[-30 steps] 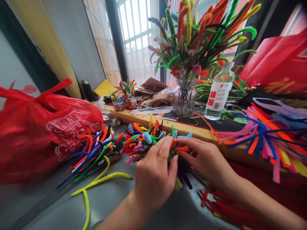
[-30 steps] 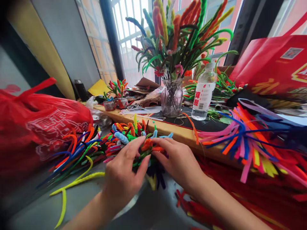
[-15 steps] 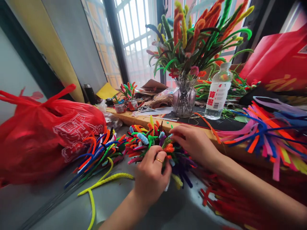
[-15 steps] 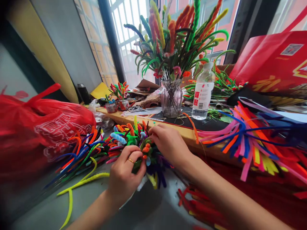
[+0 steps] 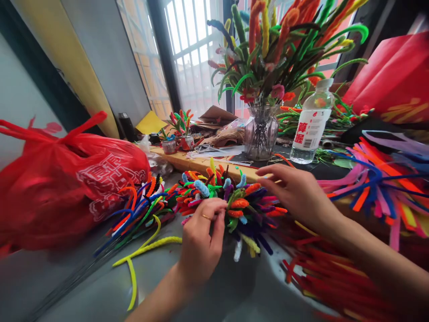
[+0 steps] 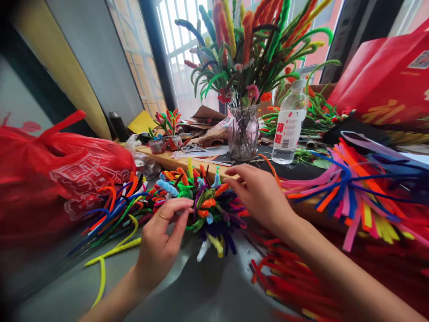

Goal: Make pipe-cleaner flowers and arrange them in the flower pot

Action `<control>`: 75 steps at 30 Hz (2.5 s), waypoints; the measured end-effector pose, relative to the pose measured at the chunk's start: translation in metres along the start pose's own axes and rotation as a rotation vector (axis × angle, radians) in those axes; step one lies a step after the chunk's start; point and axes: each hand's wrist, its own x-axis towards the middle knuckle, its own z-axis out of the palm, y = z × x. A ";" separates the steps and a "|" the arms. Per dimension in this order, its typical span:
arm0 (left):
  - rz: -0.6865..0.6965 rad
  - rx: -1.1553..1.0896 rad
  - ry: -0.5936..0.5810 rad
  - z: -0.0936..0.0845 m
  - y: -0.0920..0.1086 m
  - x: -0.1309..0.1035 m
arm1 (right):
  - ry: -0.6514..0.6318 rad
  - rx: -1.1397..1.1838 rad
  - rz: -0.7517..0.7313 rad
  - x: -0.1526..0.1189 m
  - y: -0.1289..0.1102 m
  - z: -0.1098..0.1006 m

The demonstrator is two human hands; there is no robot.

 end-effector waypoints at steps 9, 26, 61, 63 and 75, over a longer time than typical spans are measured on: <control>0.066 0.580 -0.357 -0.005 0.028 0.067 | -0.098 -0.070 -0.064 -0.006 0.006 -0.002; -0.200 0.034 -0.707 -0.005 -0.005 0.079 | -0.331 -0.341 0.101 0.024 0.006 -0.005; -0.480 -0.077 -0.502 -0.007 0.009 0.064 | -0.231 0.082 0.087 0.018 0.012 0.021; -0.403 0.058 -0.507 -0.012 0.016 0.070 | -0.197 0.076 0.099 0.021 0.014 0.017; -0.175 0.576 -0.470 0.008 0.001 0.106 | -0.439 -0.026 -0.165 0.018 0.020 0.008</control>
